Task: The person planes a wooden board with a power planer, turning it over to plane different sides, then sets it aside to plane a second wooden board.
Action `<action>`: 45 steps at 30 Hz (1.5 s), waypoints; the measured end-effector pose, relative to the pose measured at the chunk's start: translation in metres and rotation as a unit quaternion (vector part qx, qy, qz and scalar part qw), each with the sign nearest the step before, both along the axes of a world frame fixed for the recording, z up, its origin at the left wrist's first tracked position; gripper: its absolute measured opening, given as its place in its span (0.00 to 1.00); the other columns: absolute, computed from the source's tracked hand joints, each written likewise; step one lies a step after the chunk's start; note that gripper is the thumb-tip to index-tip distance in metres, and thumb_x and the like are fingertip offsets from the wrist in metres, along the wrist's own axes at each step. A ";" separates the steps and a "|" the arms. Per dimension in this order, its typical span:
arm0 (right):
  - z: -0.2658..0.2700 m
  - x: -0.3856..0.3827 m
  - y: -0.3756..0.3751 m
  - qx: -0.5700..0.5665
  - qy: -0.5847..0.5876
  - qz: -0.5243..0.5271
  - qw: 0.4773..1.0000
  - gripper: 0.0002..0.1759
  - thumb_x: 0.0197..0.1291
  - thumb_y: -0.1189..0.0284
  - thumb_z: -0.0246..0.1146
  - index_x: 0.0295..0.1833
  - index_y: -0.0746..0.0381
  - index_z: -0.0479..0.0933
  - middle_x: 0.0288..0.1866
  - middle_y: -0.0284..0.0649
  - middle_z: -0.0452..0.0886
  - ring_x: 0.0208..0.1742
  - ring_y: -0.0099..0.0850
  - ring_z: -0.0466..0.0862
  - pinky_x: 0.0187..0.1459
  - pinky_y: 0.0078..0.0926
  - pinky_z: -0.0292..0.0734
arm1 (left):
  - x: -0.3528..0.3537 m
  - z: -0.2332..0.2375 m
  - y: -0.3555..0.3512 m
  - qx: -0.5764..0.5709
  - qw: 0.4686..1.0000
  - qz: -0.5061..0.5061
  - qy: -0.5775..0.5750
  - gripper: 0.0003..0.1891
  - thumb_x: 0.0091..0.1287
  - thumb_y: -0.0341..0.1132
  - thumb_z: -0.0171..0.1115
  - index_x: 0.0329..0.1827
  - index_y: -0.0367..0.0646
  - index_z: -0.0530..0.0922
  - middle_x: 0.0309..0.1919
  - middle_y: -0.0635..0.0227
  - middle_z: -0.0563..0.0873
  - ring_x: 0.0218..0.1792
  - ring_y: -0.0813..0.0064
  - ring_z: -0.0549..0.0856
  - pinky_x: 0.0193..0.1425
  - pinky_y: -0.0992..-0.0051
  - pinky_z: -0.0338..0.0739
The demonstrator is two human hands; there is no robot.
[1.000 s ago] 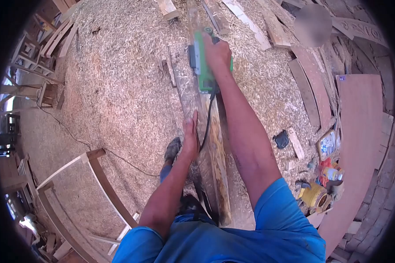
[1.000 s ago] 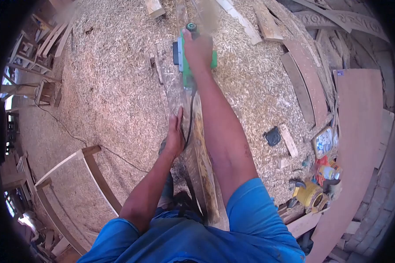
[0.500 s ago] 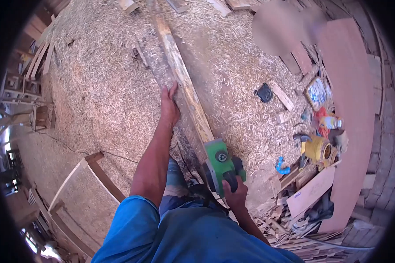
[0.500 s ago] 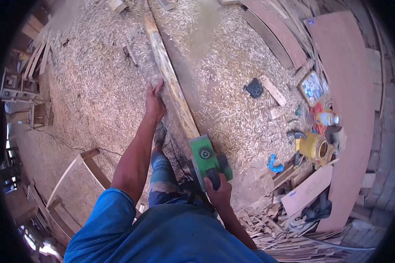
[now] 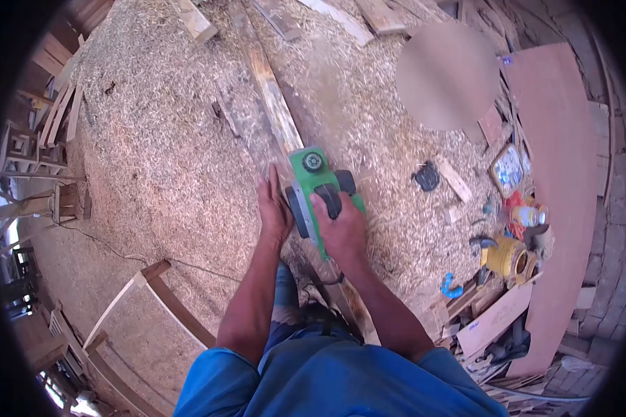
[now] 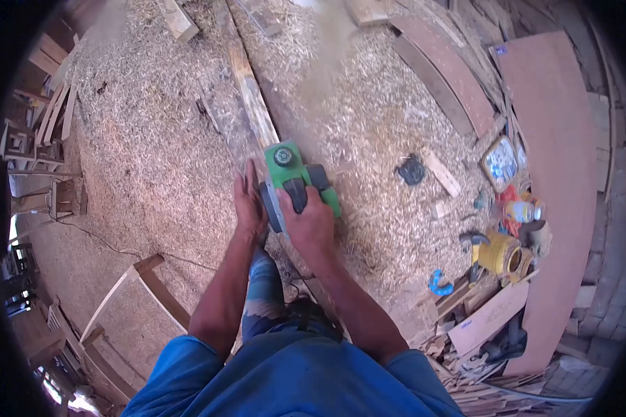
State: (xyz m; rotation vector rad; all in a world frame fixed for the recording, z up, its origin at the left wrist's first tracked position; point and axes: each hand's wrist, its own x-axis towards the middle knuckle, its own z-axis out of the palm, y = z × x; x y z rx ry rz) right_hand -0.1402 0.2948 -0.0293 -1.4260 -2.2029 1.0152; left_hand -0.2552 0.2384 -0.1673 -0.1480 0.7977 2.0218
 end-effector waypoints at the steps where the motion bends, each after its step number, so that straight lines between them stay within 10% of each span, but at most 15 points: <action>1: -0.001 -0.019 0.010 0.005 0.005 0.003 1.000 0.30 0.71 0.48 0.72 0.46 0.69 0.81 0.34 0.64 0.87 0.38 0.66 0.89 0.38 0.57 0.84 | -0.001 -0.003 0.000 0.011 1.000 0.005 0.004 0.44 0.85 0.69 0.37 0.95 0.52 0.45 0.92 0.57 0.52 0.90 0.55 0.53 0.92 0.55 0.48; 9: -0.012 -0.159 0.086 0.031 0.028 0.032 0.999 0.36 0.71 0.43 0.69 0.48 0.73 0.83 0.41 0.68 0.88 0.46 0.68 0.89 0.48 0.59 0.84 | -0.006 -0.015 0.004 -0.067 0.997 0.004 0.046 0.47 0.84 0.68 0.43 0.95 0.51 0.38 0.94 0.60 0.41 0.91 0.60 0.48 0.93 0.58 0.41; 12: -0.015 -0.200 0.108 0.070 0.005 0.031 0.997 0.31 0.72 0.45 0.70 0.47 0.69 0.86 0.40 0.62 0.89 0.45 0.62 0.91 0.49 0.54 0.83 | -0.007 -0.016 -0.009 -0.232 0.938 -0.054 0.253 0.51 0.81 0.66 0.52 0.95 0.49 0.40 0.92 0.48 0.42 0.90 0.47 0.47 0.92 0.54 0.42; 16: -0.014 -0.245 0.129 0.051 0.005 0.043 0.998 0.33 0.73 0.44 0.68 0.50 0.70 0.86 0.44 0.64 0.89 0.49 0.64 0.89 0.53 0.56 0.83 | -0.006 0.009 -0.027 -0.377 0.769 -0.072 0.511 0.56 0.71 0.64 0.70 0.94 0.48 0.49 0.87 0.30 0.46 0.85 0.26 0.52 0.90 0.49 0.47; 22: -0.001 -0.302 0.153 0.036 0.002 0.044 0.998 0.34 0.71 0.42 0.67 0.51 0.67 0.88 0.49 0.65 0.89 0.55 0.63 0.89 0.59 0.55 0.83 | -0.049 0.062 -0.007 -0.011 0.407 -0.331 0.852 0.49 0.59 0.58 0.80 0.83 0.54 0.72 0.82 0.49 0.69 0.86 0.47 0.62 0.91 0.48 0.48; 25: 0.001 -0.306 0.154 0.042 0.005 0.040 0.998 0.34 0.71 0.42 0.67 0.52 0.66 0.88 0.50 0.64 0.90 0.56 0.63 0.89 0.60 0.53 0.83 | -0.054 0.019 0.036 -0.009 0.245 -0.326 0.913 0.39 0.54 0.54 0.80 0.70 0.53 0.81 0.70 0.61 0.82 0.79 0.58 0.72 0.89 0.48 0.55; 31: -0.007 -0.238 0.119 0.041 0.019 0.048 0.998 0.33 0.71 0.43 0.68 0.54 0.66 0.88 0.50 0.63 0.90 0.55 0.61 0.90 0.58 0.52 0.83 | 0.036 -0.028 0.013 -0.009 0.282 -0.179 0.942 0.25 0.55 0.51 0.77 0.55 0.54 0.85 0.58 0.70 0.85 0.64 0.68 0.79 0.79 0.59 0.66; 41: -0.023 0.068 -0.025 0.002 -0.041 0.044 0.998 0.36 0.70 0.41 0.69 0.53 0.70 0.81 0.41 0.64 0.88 0.47 0.66 0.89 0.48 0.61 0.82 | 0.255 0.006 -0.107 0.095 0.368 -0.383 0.842 0.33 0.51 0.53 0.79 0.59 0.47 0.83 0.60 0.68 0.84 0.69 0.67 0.77 0.81 0.59 0.65; 45: -0.018 0.085 -0.039 0.014 0.005 0.030 0.999 0.21 0.72 0.56 0.75 0.47 0.66 0.84 0.34 0.50 0.88 0.35 0.45 0.90 0.39 0.43 0.82 | 0.291 -0.039 -0.119 0.127 0.434 -0.272 0.850 0.27 0.57 0.49 0.74 0.58 0.48 0.82 0.57 0.66 0.84 0.68 0.67 0.78 0.80 0.60 0.65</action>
